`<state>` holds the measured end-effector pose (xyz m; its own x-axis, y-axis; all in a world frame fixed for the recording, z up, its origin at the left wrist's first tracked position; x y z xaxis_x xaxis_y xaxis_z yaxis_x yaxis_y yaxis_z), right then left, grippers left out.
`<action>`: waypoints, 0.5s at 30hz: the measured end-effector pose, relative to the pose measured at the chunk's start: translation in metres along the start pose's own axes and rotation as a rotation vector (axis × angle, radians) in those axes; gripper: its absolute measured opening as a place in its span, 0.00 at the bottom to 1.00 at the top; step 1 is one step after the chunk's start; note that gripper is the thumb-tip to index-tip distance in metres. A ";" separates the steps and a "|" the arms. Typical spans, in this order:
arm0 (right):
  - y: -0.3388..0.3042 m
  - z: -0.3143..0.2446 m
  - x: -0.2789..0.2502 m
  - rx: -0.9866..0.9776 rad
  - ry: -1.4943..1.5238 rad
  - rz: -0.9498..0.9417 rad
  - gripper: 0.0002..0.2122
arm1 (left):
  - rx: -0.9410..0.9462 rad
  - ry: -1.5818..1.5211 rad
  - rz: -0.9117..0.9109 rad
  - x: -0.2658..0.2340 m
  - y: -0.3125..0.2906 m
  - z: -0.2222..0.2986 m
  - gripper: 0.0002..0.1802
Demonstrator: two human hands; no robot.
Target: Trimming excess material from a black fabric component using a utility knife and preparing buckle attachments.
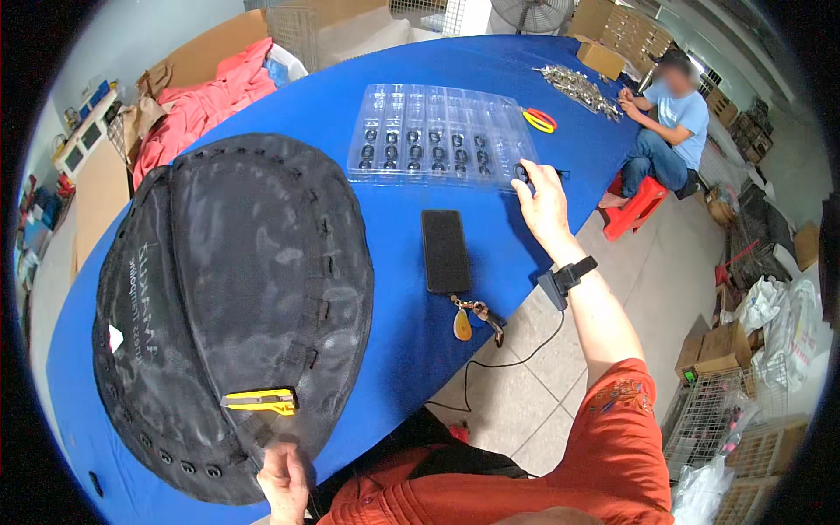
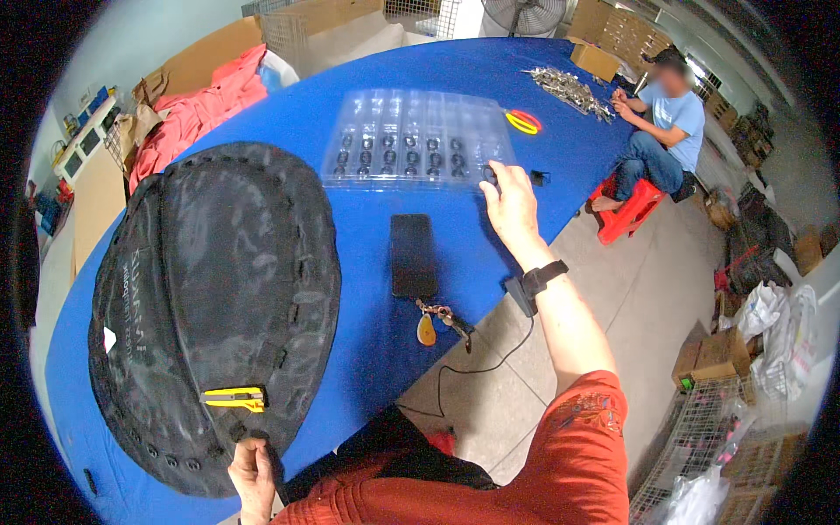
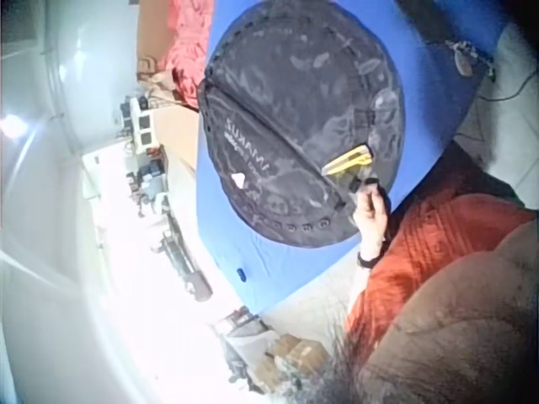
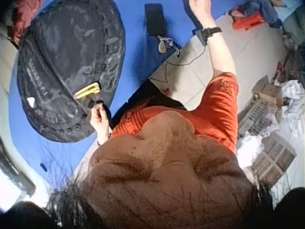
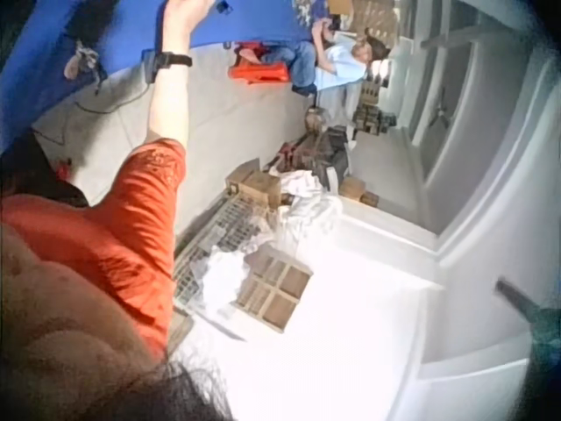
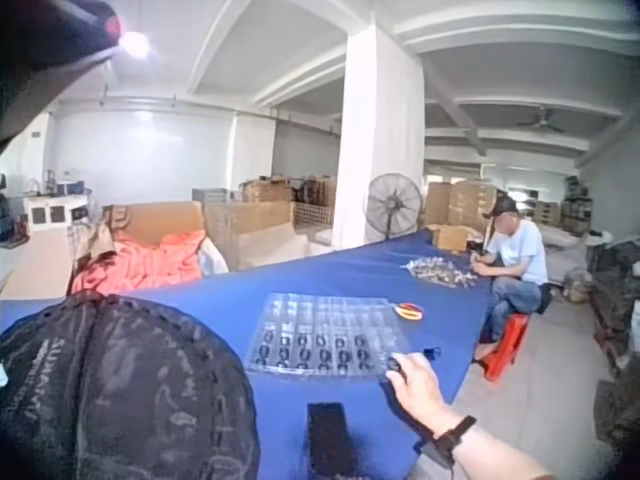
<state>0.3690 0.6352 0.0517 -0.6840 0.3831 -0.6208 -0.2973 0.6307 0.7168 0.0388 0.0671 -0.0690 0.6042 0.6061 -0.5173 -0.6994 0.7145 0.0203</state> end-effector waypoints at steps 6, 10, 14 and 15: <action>0.034 0.050 0.003 0.230 -0.034 -0.055 0.21 | 0.021 -0.053 -0.023 0.004 0.001 -0.009 0.04; 0.058 0.064 0.021 0.274 -0.071 -0.141 0.21 | 0.112 -0.087 0.042 0.003 -0.006 -0.001 0.06; 0.078 0.071 0.059 0.239 -0.142 -0.272 0.19 | -0.038 -0.202 0.060 0.005 -0.011 -0.011 0.04; 0.081 0.073 0.070 0.225 -0.175 -0.324 0.19 | -0.010 -0.221 0.088 0.004 -0.011 -0.007 0.04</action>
<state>0.3454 0.7630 0.0431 -0.4500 0.2377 -0.8608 -0.3119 0.8614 0.4010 0.0460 0.0596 -0.0768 0.6092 0.7283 -0.3136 -0.7559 0.6530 0.0481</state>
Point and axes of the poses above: each hand's wrist, its own y-axis towards the middle knuckle, its own x-axis out of the palm, z = x × y, the point moved 8 cm from there along y, towards the middle knuckle, and after that the axes turned 1 degree about z, right-handed, at the moved point
